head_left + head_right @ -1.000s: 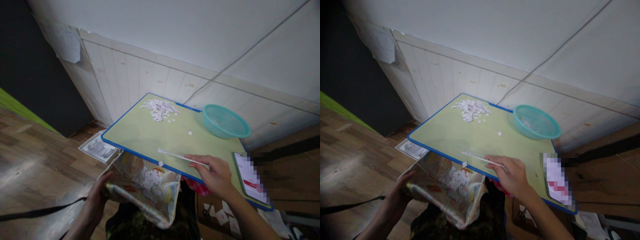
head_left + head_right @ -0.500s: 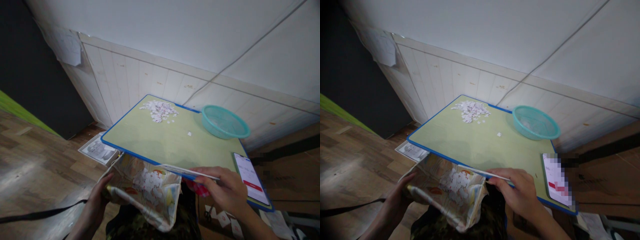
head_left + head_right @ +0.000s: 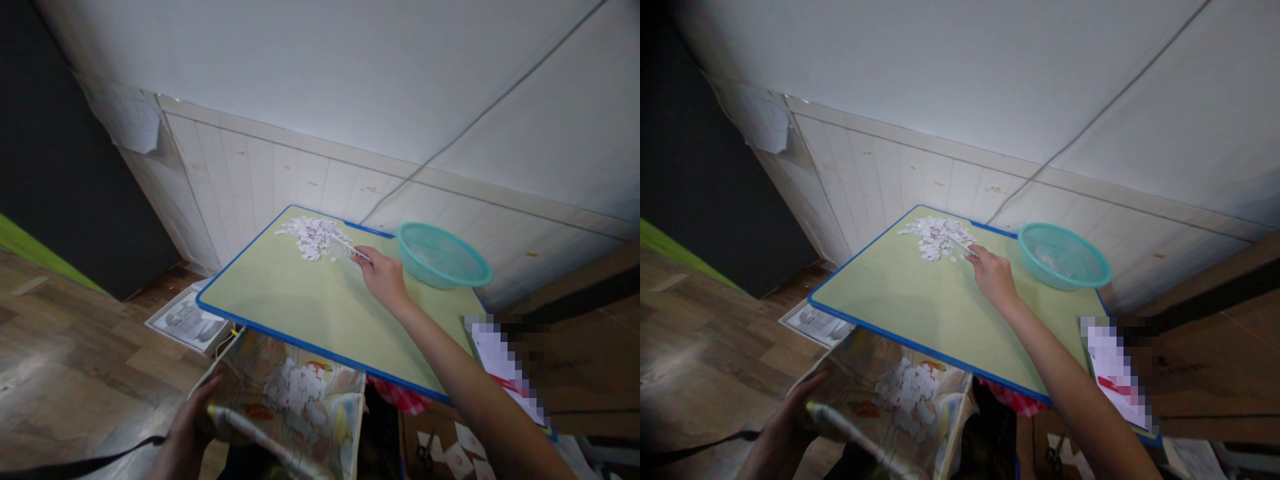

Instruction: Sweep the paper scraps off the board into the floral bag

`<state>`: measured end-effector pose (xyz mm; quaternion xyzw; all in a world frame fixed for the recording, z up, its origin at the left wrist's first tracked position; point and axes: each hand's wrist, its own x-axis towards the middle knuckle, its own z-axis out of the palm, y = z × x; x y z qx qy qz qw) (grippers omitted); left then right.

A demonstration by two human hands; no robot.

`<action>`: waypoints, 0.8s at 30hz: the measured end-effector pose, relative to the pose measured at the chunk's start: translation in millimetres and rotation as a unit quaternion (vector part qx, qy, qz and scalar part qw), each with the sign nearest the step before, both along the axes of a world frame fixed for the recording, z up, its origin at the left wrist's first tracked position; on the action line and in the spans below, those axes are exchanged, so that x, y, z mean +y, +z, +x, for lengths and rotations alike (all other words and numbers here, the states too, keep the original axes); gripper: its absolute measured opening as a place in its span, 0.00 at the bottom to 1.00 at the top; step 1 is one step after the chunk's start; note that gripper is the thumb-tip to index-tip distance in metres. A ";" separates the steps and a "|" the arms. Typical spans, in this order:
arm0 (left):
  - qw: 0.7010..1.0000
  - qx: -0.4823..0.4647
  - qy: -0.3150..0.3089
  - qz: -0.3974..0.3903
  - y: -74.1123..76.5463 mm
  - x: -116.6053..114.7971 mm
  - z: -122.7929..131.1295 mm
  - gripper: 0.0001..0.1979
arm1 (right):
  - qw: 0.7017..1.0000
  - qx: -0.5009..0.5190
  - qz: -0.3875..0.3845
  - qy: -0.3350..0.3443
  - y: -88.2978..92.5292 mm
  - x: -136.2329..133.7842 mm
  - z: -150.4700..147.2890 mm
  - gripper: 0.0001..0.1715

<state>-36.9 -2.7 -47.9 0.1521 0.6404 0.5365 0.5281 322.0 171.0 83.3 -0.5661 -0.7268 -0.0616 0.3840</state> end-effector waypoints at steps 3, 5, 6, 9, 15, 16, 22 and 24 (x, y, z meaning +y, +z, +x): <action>0.999 -0.039 -0.015 -0.022 7.1 1.5 3.5 0.20 | 0.999 0.029 0.006 0.012 -2.9 -9.9 -4.5 0.14; 0.999 -0.032 -0.007 -0.021 5.2 0.9 3.4 0.20 | 0.998 0.057 0.013 0.022 -1.1 -13.0 -7.3 0.13; 1.000 -0.023 0.003 -0.017 2.9 0.3 3.0 0.19 | 0.997 0.071 0.015 0.027 0.5 -11.8 -8.9 0.13; 0.999 -0.013 0.022 -0.024 -2.9 -0.6 2.2 0.19 | 0.994 0.099 0.015 0.036 5.1 0.8 -14.9 0.13; 1.000 -0.008 0.017 -0.022 -8.4 -1.9 -0.7 0.17 | 0.992 0.089 -0.010 0.086 3.8 11.3 -24.2 0.12; 1.000 -0.005 0.013 -0.020 -10.4 -2.7 -2.0 0.17 | 0.992 0.079 -0.020 0.099 3.7 7.4 -23.5 0.11; 1.000 0.002 0.014 -0.023 -9.4 -4.2 -1.8 0.20 | 0.990 0.072 -0.016 0.122 14.8 -9.2 -14.3 0.10; 1.000 -0.003 0.014 -0.021 -2.4 -2.8 1.9 0.19 | 0.991 0.069 -0.004 0.115 15.9 -4.6 -15.6 0.11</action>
